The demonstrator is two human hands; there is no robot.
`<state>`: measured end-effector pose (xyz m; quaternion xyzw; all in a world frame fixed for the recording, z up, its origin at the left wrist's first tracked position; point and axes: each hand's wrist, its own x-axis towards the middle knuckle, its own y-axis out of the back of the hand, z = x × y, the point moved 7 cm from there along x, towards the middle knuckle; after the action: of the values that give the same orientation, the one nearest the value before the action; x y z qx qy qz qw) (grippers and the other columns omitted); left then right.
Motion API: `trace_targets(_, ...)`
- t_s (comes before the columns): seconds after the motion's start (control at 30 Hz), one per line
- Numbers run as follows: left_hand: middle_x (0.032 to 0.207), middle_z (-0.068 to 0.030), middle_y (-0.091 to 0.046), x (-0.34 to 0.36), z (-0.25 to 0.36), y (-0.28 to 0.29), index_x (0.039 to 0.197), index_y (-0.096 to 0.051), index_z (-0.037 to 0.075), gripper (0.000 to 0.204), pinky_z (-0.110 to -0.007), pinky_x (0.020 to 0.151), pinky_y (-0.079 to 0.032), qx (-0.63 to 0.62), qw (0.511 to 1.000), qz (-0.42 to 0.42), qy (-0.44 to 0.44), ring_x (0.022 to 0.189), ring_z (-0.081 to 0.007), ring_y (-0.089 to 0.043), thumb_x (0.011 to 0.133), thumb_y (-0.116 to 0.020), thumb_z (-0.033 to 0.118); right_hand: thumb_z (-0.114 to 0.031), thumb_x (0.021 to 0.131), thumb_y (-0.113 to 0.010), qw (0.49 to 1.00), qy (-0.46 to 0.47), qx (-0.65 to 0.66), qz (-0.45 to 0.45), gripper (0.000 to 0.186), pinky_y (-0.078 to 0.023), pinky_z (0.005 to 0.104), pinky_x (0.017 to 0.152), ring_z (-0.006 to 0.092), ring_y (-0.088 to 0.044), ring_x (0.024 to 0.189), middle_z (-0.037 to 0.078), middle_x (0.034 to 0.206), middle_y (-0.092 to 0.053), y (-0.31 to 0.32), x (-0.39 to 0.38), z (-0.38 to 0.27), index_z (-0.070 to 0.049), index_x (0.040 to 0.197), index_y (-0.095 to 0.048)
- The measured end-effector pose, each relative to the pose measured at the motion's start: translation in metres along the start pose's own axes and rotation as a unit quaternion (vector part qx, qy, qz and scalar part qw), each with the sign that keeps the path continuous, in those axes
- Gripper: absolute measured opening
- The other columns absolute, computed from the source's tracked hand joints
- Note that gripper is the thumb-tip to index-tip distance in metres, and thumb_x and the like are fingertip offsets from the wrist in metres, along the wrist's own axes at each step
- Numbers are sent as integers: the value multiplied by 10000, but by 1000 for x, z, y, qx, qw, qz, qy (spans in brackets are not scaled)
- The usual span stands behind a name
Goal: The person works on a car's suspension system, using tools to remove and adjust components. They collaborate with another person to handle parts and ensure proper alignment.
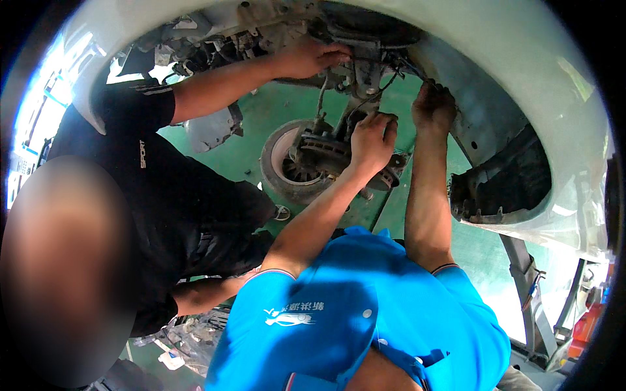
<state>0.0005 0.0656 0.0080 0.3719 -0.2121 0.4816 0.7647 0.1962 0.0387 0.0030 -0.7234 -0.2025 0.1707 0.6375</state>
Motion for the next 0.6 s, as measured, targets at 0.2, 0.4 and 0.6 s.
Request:
trace_targets(0.2,900,-160,-655,2,4,1,931,-658,30,121,-460,700,-491,-13,1000,-2,14,813,-377,-627,869,-595,113,-99,923,-469,999,43,-22,16,207,-555,397,779,281,-640,823,122,831,-664,-2,-1,-8,1,813,-612)
trace_targets(0.4,933,-146,-670,-1,-2,-1,954,-677,46,137,-437,708,-501,3,1000,-16,15,832,-364,-639,872,-589,111,-189,876,-570,148,562,-790,-195,183,-487,479,847,356,-634,880,140,874,-673,-136,-63,-2,-41,918,-669)
trace_targets(0.6,942,-141,-686,1,-3,0,953,-698,52,154,-430,722,-516,2,1000,-16,19,847,-350,-652,883,-583,128,-178,853,-582,87,631,-735,-230,222,-500,477,791,328,-658,897,154,922,-700,-115,11,-7,-50,1012,-667)
